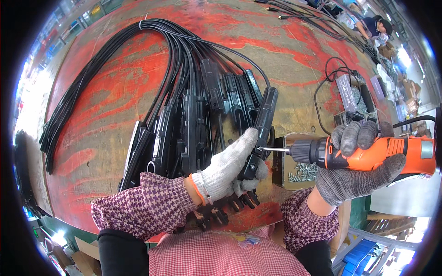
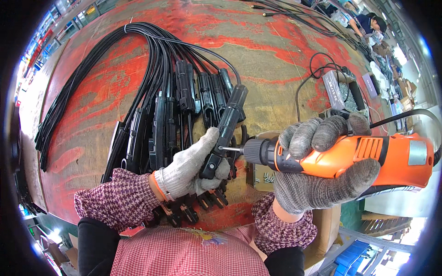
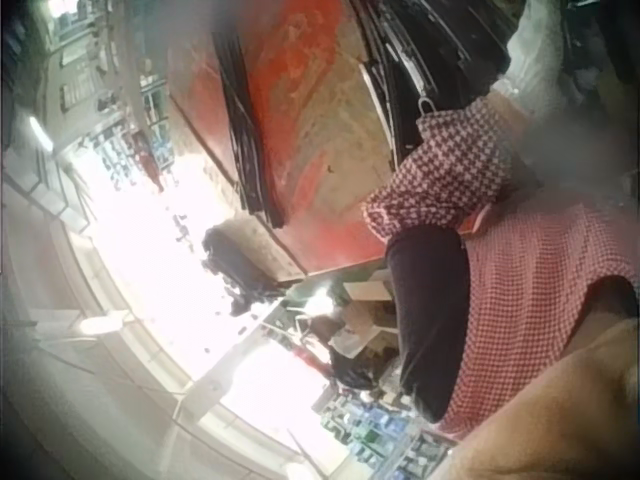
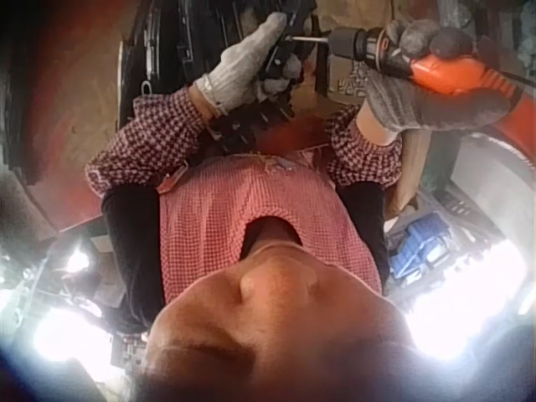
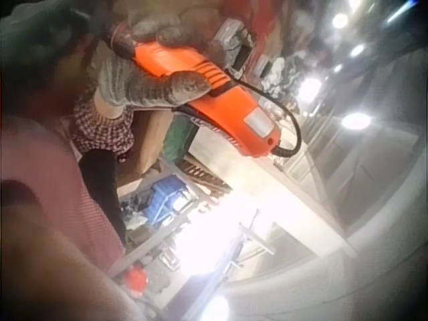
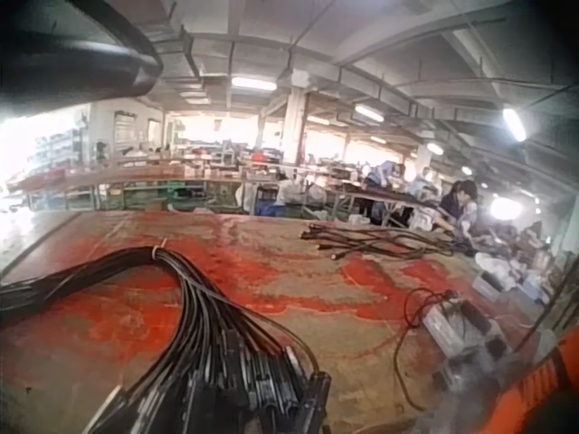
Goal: The person fastens screws onto black plastic cable housing units on a production table using an electric screwdriver.
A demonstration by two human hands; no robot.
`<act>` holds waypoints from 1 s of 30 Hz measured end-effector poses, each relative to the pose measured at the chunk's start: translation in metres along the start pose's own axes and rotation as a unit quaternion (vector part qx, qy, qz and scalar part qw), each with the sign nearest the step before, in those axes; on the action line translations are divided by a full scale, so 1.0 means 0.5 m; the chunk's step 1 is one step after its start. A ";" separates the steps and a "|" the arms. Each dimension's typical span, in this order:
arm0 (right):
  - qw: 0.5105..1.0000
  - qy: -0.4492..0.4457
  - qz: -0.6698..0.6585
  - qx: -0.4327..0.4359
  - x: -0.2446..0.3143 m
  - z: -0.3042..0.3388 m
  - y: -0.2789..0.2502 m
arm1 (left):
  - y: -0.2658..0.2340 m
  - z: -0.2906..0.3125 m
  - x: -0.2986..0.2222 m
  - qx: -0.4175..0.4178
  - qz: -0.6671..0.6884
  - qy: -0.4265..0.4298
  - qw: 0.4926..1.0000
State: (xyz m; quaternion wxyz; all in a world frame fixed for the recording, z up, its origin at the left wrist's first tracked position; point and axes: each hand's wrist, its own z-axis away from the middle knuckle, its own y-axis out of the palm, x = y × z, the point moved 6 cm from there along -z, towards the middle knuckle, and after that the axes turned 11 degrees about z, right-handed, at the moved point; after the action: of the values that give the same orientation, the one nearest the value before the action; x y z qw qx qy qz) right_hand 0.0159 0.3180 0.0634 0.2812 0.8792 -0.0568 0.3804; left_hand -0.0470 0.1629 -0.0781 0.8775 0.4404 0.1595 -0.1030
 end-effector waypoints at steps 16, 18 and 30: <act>0.985 -0.021 0.022 0.170 -0.061 -0.047 0.097 | -0.015 -0.012 0.014 -0.062 0.014 -0.009 0.998; 0.997 0.063 -0.018 0.049 -0.064 -0.043 0.104 | -0.017 -0.012 0.013 -0.055 0.015 -0.007 0.998; 0.992 0.082 0.037 0.087 -0.079 -0.049 0.090 | -0.012 -0.012 0.007 -0.064 0.041 0.015 0.997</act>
State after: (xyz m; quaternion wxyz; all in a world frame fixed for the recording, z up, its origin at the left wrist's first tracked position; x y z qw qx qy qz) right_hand -0.0416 0.2893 0.0695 0.1933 0.8633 -0.0328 0.4652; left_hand -0.0469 0.1643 -0.0872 0.9049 0.3909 0.1605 -0.0496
